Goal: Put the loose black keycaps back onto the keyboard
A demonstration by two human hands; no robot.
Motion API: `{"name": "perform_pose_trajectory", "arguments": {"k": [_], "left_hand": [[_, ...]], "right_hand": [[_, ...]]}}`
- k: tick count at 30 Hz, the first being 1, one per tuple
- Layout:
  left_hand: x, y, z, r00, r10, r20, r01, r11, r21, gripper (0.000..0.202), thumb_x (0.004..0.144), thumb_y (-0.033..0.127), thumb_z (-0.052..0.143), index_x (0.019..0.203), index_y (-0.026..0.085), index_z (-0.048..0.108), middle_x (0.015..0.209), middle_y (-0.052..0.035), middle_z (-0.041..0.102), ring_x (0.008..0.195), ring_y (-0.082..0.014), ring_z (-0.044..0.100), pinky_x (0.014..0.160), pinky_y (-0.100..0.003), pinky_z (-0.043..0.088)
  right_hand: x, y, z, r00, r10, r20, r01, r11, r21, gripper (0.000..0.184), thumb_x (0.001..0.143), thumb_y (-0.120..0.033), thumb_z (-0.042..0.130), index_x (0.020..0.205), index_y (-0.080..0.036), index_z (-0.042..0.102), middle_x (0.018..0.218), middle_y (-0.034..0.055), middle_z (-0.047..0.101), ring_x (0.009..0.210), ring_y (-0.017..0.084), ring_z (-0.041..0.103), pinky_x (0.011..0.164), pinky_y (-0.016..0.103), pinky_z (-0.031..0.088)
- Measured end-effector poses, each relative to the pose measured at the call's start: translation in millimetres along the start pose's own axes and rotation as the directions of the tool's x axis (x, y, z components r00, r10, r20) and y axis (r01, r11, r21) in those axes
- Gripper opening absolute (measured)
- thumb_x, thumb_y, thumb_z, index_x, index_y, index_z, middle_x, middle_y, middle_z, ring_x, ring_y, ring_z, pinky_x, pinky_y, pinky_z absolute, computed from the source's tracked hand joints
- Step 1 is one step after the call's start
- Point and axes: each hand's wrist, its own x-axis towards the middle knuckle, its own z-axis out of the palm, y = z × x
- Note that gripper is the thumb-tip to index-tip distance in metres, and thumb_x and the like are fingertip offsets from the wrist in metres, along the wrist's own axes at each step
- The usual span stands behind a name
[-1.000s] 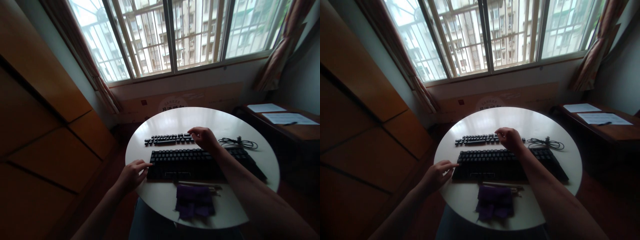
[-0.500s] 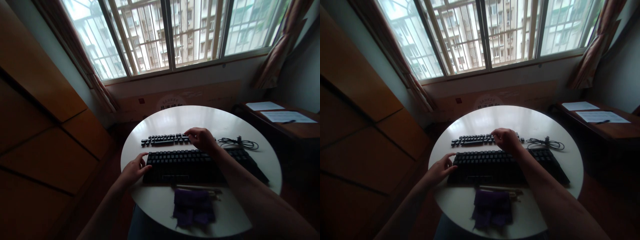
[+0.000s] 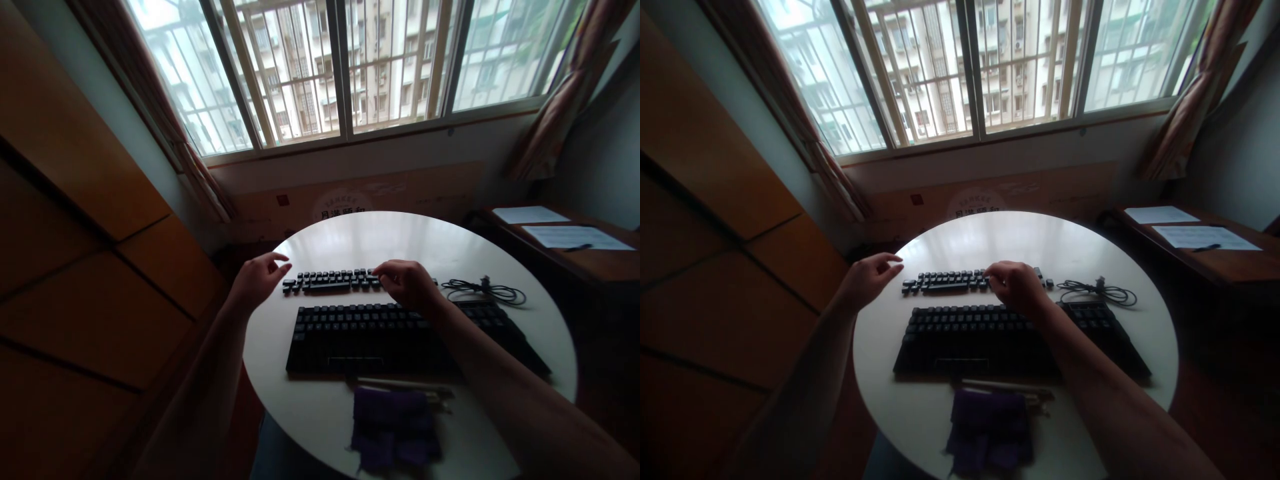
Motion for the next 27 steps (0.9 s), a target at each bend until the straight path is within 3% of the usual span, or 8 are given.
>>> {"name": "perform_pose_trajectory", "arguments": {"k": [3, 7, 11, 14, 18, 22, 27], "left_hand": [[52, -8, 17.2, 0.986, -0.060, -0.154, 0.062, 0.998, 0.006, 0.030, 0.088, 0.040, 0.063, 0.100, 0.017, 0.078, 0.080, -0.0046, 0.072, 0.071, -0.0171, 0.063, 0.068, -0.027, 0.042], [87, -27, 55.6, 0.978, -0.162, -0.131, 0.170, 0.984, 0.051, 0.023, 0.087, 0.028, 0.063, 0.099, 0.018, 0.079, 0.083, -0.0058, 0.074, 0.077, -0.0195, 0.066, 0.073, -0.028, 0.044], [84, -51, 77.8, 0.987, -0.160, -0.025, 0.162, 0.983, 0.085, 0.022, 0.085, 0.030, 0.066, 0.098, 0.019, 0.080, 0.089, -0.0059, 0.076, 0.084, -0.0218, 0.068, 0.079, -0.030, 0.047], [79, -67, 80.8, 0.986, -0.147, 0.082, 0.145, 0.989, 0.029, 0.025, 0.084, 0.034, 0.068, 0.101, 0.020, 0.080, 0.093, -0.0059, 0.077, 0.084, -0.0213, 0.070, 0.078, -0.029, 0.049], [78, -79, 81.9, 0.946, -0.146, 0.288, 0.170, 0.984, -0.058, 0.028, 0.081, 0.035, 0.069, 0.100, 0.018, 0.080, 0.095, -0.0083, 0.079, 0.086, -0.0227, 0.072, 0.076, -0.029, 0.051], [79, -82, 83.9, 0.941, -0.155, 0.301, 0.196, 0.974, -0.113, 0.035, 0.079, 0.038, 0.071, 0.104, 0.016, 0.079, 0.099, -0.0104, 0.079, 0.089, -0.0243, 0.073, 0.077, -0.030, 0.053], [78, -82, 86.1, 0.911, -0.180, 0.371, 0.244, 0.961, -0.132, 0.030, 0.074, 0.035, 0.075, 0.097, 0.017, 0.081, 0.097, -0.0103, 0.079, 0.087, -0.0247, 0.074, 0.076, -0.030, 0.054]], "right_hand": [[-1, 1, 1, 1.000, 0.000, 0.011, 0.000, 1.000, 0.001, 0.024, 0.085, -0.020, 0.057, 0.092, -0.022, 0.080, 0.089, 0.0002, 0.074, 0.063, 0.008, 0.059, 0.065, 0.019, 0.043], [0, 1, -1, 0.999, -0.021, 0.031, 0.021, 1.000, 0.020, 0.024, 0.085, -0.019, 0.056, 0.090, -0.020, 0.079, 0.088, 0.0011, 0.073, 0.068, 0.008, 0.063, 0.067, 0.018, 0.045], [1, -7, -6, 0.996, -0.086, 0.039, 0.085, 0.996, 0.018, 0.023, 0.084, -0.017, 0.053, 0.083, -0.017, 0.076, 0.079, 0.0006, 0.070, 0.061, 0.006, 0.059, 0.061, 0.017, 0.042], [0, -18, -10, 0.987, -0.154, 0.051, 0.153, 0.988, 0.021, 0.023, 0.085, -0.016, 0.051, 0.082, -0.017, 0.074, 0.079, -0.0005, 0.070, 0.060, 0.004, 0.057, 0.059, 0.015, 0.041], [-3, -31, -13, 0.972, -0.222, 0.074, 0.221, 0.975, 0.028, 0.022, 0.086, -0.015, 0.051, 0.084, -0.017, 0.073, 0.080, -0.0018, 0.069, 0.060, 0.002, 0.056, 0.059, 0.014, 0.040], [-7, -32, -11, 0.971, -0.211, 0.117, 0.207, 0.977, 0.046, 0.021, 0.088, -0.015, 0.051, 0.088, -0.017, 0.072, 0.081, -0.0024, 0.068, 0.061, 0.002, 0.056, 0.060, 0.013, 0.041], [-9, -27, -1, 0.968, -0.181, 0.176, 0.169, 0.982, 0.081, 0.023, 0.088, -0.014, 0.050, 0.091, -0.018, 0.073, 0.083, -0.0018, 0.069, 0.064, 0.003, 0.059, 0.063, 0.014, 0.043]]}}
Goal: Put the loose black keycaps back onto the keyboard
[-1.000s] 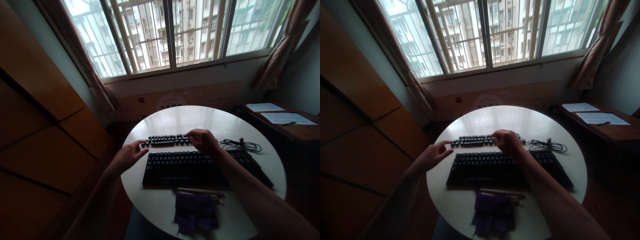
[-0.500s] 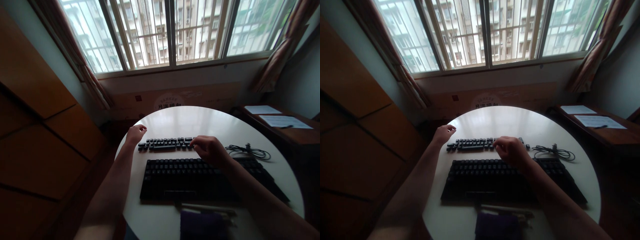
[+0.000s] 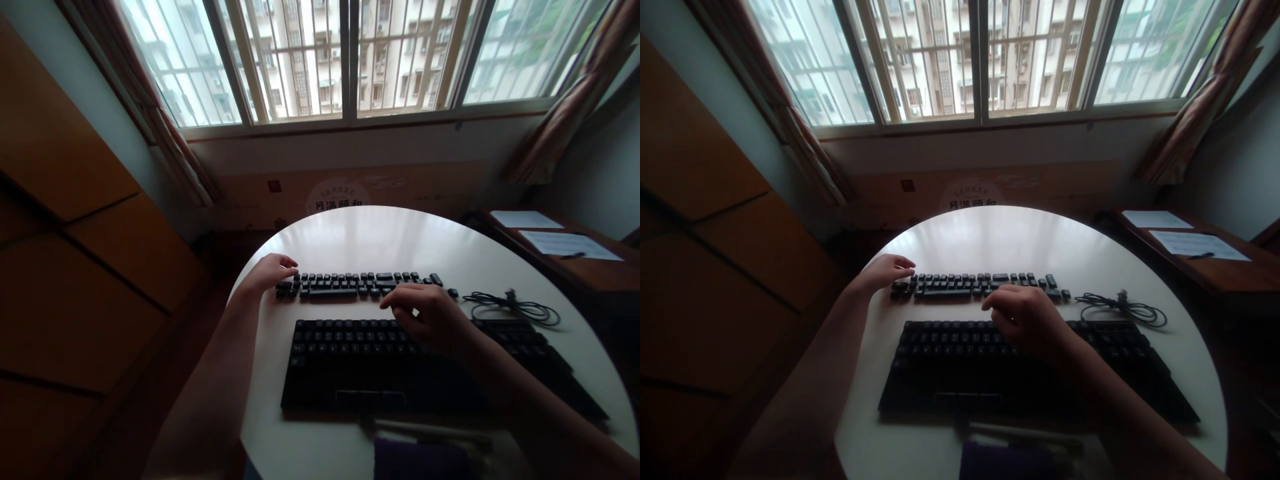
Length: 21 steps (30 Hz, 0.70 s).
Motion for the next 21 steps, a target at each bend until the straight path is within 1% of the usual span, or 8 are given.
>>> {"name": "perform_pose_trajectory", "arguments": {"k": [6, 9, 14, 21], "left_hand": [[-4, 4, 0.7, 0.997, -0.042, 0.057, 0.042, 0.999, 0.009, 0.030, 0.073, 0.033, 0.076, 0.098, 0.016, 0.081, 0.092, -0.0099, 0.079, 0.081, -0.0234, 0.073, 0.072, -0.029, 0.054], [-7, 8, 1.2, 0.996, -0.055, 0.072, 0.054, 0.998, 0.024, 0.026, 0.074, 0.028, 0.075, 0.096, 0.015, 0.082, 0.088, -0.0092, 0.079, 0.077, -0.0217, 0.072, 0.069, -0.028, 0.053], [-7, 10, 3.7, 0.996, -0.079, 0.043, 0.078, 0.997, 0.029, 0.024, 0.075, 0.023, 0.073, 0.096, 0.016, 0.082, 0.083, -0.0074, 0.079, 0.072, -0.0196, 0.071, 0.066, -0.026, 0.052], [-6, 9, 5.8, 0.998, -0.060, 0.014, 0.059, 0.997, 0.053, 0.020, 0.075, 0.022, 0.072, 0.091, 0.017, 0.082, 0.076, -0.0056, 0.078, 0.069, -0.0183, 0.069, 0.066, -0.026, 0.050]], "right_hand": [[0, 6, 10, 1.000, 0.002, 0.026, -0.003, 1.000, 0.023, 0.023, 0.087, -0.014, 0.051, 0.091, -0.018, 0.074, 0.083, -0.0014, 0.069, 0.066, 0.004, 0.061, 0.064, 0.015, 0.044], [0, 8, 10, 1.000, 0.015, 0.026, -0.016, 1.000, 0.019, 0.023, 0.087, -0.015, 0.052, 0.091, -0.018, 0.074, 0.082, -0.0013, 0.069, 0.064, 0.003, 0.059, 0.064, 0.016, 0.043], [0, 8, 9, 1.000, 0.025, 0.010, -0.026, 0.999, 0.020, 0.022, 0.087, -0.015, 0.053, 0.092, -0.019, 0.074, 0.083, -0.0022, 0.069, 0.065, 0.003, 0.059, 0.065, 0.016, 0.043], [0, 7, 9, 0.999, 0.028, 0.019, -0.029, 0.999, 0.037, 0.023, 0.087, -0.015, 0.053, 0.093, -0.019, 0.074, 0.085, -0.0015, 0.070, 0.070, 0.005, 0.064, 0.066, 0.015, 0.045]]}}
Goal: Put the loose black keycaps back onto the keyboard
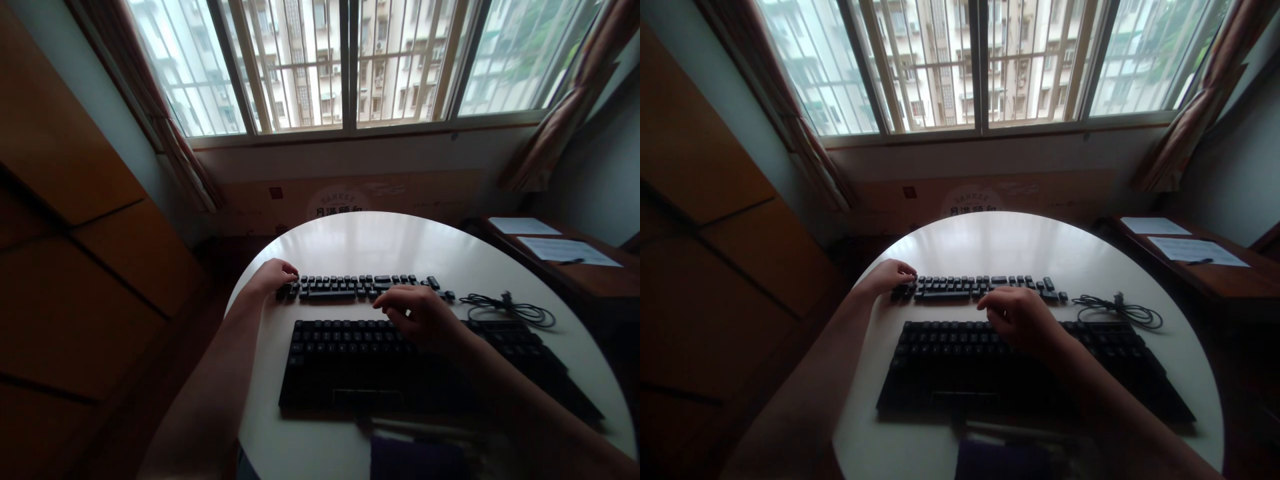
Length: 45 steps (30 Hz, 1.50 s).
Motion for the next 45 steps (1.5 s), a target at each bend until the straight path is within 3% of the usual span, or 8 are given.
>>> {"name": "perform_pose_trajectory", "arguments": {"k": [7, 11, 18, 24, 38, 40, 42, 45], "left_hand": [[-2, 2, -1.8, 0.998, 0.031, -0.054, -0.031, 0.999, 0.006, 0.018, 0.075, 0.026, 0.071, 0.088, 0.019, 0.081, 0.085, -0.0071, 0.079, 0.077, -0.0218, 0.072, 0.071, -0.029, 0.053], [-16, 20, -10.3, 0.969, 0.192, -0.155, -0.205, 0.976, -0.071, 0.021, 0.075, 0.033, 0.072, 0.090, 0.020, 0.080, 0.093, -0.0076, 0.080, 0.090, -0.0250, 0.073, 0.083, -0.033, 0.054], [-60, 75, 1.3, 0.829, 0.547, 0.112, -0.408, 0.730, -0.548, 0.032, 0.070, 0.035, 0.083, 0.091, 0.017, 0.068, 0.090, -0.0074, 0.075, 0.086, -0.0213, 0.071, 0.080, -0.033, 0.057], [-71, 89, 15.0, 0.684, 0.701, 0.200, -0.479, 0.639, -0.602, 0.030, 0.078, 0.037, 0.081, 0.091, 0.015, 0.065, 0.089, -0.0059, 0.071, 0.078, -0.0147, 0.064, 0.073, -0.028, 0.052], [-73, 87, 9.4, 0.637, 0.716, 0.284, -0.504, 0.666, -0.549, 0.034, 0.077, 0.045, 0.081, 0.092, 0.017, 0.069, 0.090, -0.0076, 0.073, 0.082, -0.0189, 0.067, 0.074, -0.030, 0.053], [-64, 77, 2.8, 0.705, 0.683, 0.191, -0.519, 0.680, -0.517, 0.035, 0.078, 0.048, 0.078, 0.093, 0.016, 0.070, 0.090, -0.0075, 0.073, 0.082, -0.0191, 0.066, 0.075, -0.030, 0.053], [-46, 59, -3.1, 0.802, 0.595, -0.055, -0.556, 0.708, -0.435, 0.035, 0.081, 0.049, 0.072, 0.090, 0.016, 0.070, 0.085, -0.0067, 0.072, 0.077, -0.0173, 0.064, 0.071, -0.028, 0.051], [-17, 27, -7.1, 0.830, 0.346, -0.438, -0.510, 0.787, -0.346, 0.033, 0.085, 0.047, 0.063, 0.085, 0.015, 0.068, 0.076, -0.0050, 0.068, 0.069, -0.0155, 0.060, 0.067, -0.027, 0.048]], "right_hand": [[0, -4, -2, 1.000, -0.018, -0.008, 0.018, 1.000, 0.020, 0.023, 0.087, -0.014, 0.052, 0.093, -0.018, 0.074, 0.086, 0.0008, 0.071, 0.071, 0.006, 0.065, 0.064, 0.016, 0.046], [2, -9, -2, 0.999, -0.025, -0.025, 0.024, 1.000, -0.015, 0.024, 0.088, -0.013, 0.052, 0.095, -0.019, 0.075, 0.089, 0.0010, 0.071, 0.070, 0.005, 0.064, 0.065, 0.016, 0.047], [7, -34, 22, 0.980, -0.065, -0.190, 0.049, 0.995, -0.089, 0.024, 0.095, -0.020, 0.057, 0.111, -0.023, 0.074, 0.110, 0.0031, 0.071, 0.081, 0.006, 0.066, 0.068, 0.015, 0.051], [8, -46, 39, 0.973, -0.059, -0.224, 0.029, 0.990, -0.136, 0.017, 0.097, -0.026, 0.060, 0.108, -0.023, 0.073, 0.109, 0.0019, 0.070, 0.077, 0.005, 0.065, 0.064, 0.015, 0.047], [7, -34, 43, 0.991, 0.089, -0.100, -0.086, 0.995, 0.041, 0.013, 0.094, -0.023, 0.064, 0.101, -0.020, 0.073, 0.099, 0.0028, 0.071, 0.077, 0.007, 0.066, 0.066, 0.014, 0.049], [6, -38, 46, 0.992, 0.087, -0.087, -0.083, 0.995, 0.049, 0.014, 0.093, -0.022, 0.064, 0.103, -0.020, 0.074, 0.099, 0.0027, 0.072, 0.075, 0.007, 0.066, 0.066, 0.015, 0.050], [5, -46, 51, 0.996, 0.045, -0.080, -0.041, 0.998, 0.054, 0.017, 0.093, -0.023, 0.064, 0.106, -0.021, 0.074, 0.101, 0.0029, 0.073, 0.080, 0.009, 0.067, 0.072, 0.018, 0.053], [3, -59, 64, 0.994, -0.093, -0.056, 0.097, 0.993, 0.064, 0.018, 0.091, -0.024, 0.067, 0.107, -0.023, 0.076, 0.103, 0.0029, 0.074, 0.091, 0.012, 0.069, 0.082, 0.023, 0.055]]}}
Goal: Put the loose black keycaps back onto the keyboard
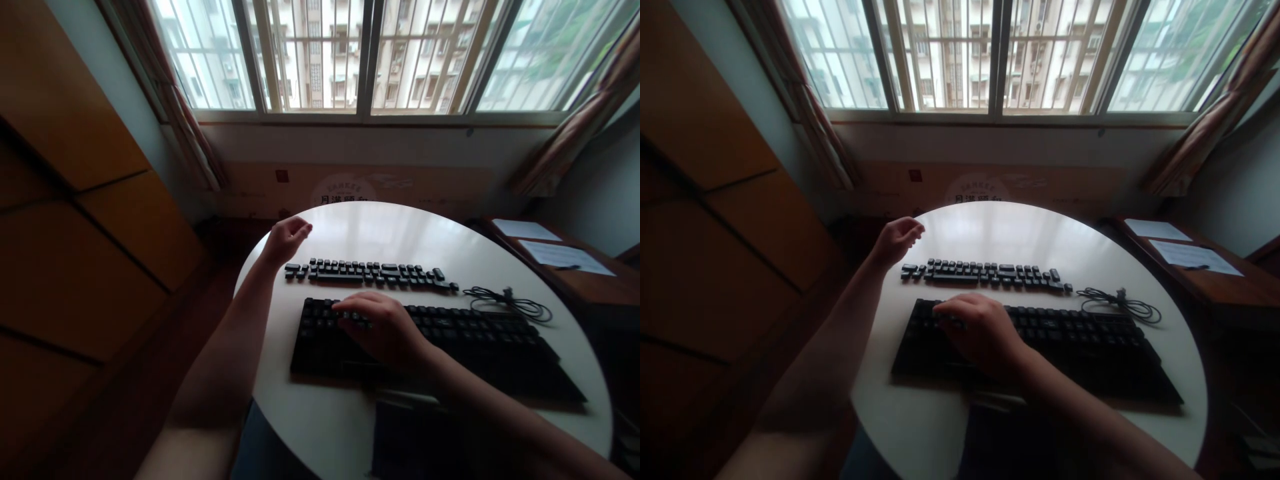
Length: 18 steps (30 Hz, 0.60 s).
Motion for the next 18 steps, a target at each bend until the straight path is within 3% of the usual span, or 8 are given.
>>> {"name": "perform_pose_trajectory", "arguments": {"k": [2, 5, 10, 18], "left_hand": [[6, -19, -4.1, 0.979, -0.072, -0.192, 0.086, 0.994, 0.065, 0.032, 0.085, 0.045, 0.058, 0.082, 0.015, 0.068, 0.073, -0.0044, 0.067, 0.068, -0.0159, 0.060, 0.066, -0.027, 0.047], [7, -29, -4.2, 0.940, -0.113, -0.323, 0.171, 0.973, 0.158, 0.031, 0.085, 0.044, 0.056, 0.079, 0.016, 0.068, 0.070, -0.0044, 0.066, 0.070, -0.0175, 0.061, 0.067, -0.027, 0.045], [5, -28, 0.7, 0.933, -0.139, -0.333, 0.216, 0.954, 0.208, 0.031, 0.085, 0.045, 0.057, 0.078, 0.017, 0.069, 0.072, -0.0047, 0.068, 0.073, -0.0188, 0.062, 0.069, -0.028, 0.044], [5, -36, 3.2, 0.937, -0.161, -0.311, 0.223, 0.959, 0.175, 0.030, 0.082, 0.045, 0.061, 0.076, 0.017, 0.071, 0.071, -0.0034, 0.068, 0.071, -0.0181, 0.061, 0.068, -0.028, 0.042]], "right_hand": [[-1, -5, 11, 0.996, -0.084, 0.038, 0.083, 0.996, 0.020, 0.015, 0.091, -0.023, 0.068, 0.103, -0.023, 0.077, 0.100, 0.0024, 0.074, 0.091, 0.012, 0.069, 0.085, 0.025, 0.054], [-3, -7, 25, 0.988, -0.135, 0.070, 0.134, 0.991, 0.022, 0.015, 0.090, -0.020, 0.067, 0.100, -0.023, 0.077, 0.097, 0.0014, 0.075, 0.090, 0.013, 0.069, 0.087, 0.027, 0.053], [-7, -2, 35, 0.988, -0.145, 0.058, 0.148, 0.988, -0.036, 0.015, 0.093, -0.023, 0.064, 0.099, -0.024, 0.078, 0.095, 0.0018, 0.075, 0.090, 0.014, 0.068, 0.087, 0.029, 0.052], [-5, -6, 33, 0.974, -0.220, 0.057, 0.226, 0.966, -0.124, 0.018, 0.097, -0.027, 0.061, 0.090, -0.023, 0.077, 0.095, 0.0011, 0.075, 0.088, 0.014, 0.065, 0.089, 0.031, 0.048]]}}
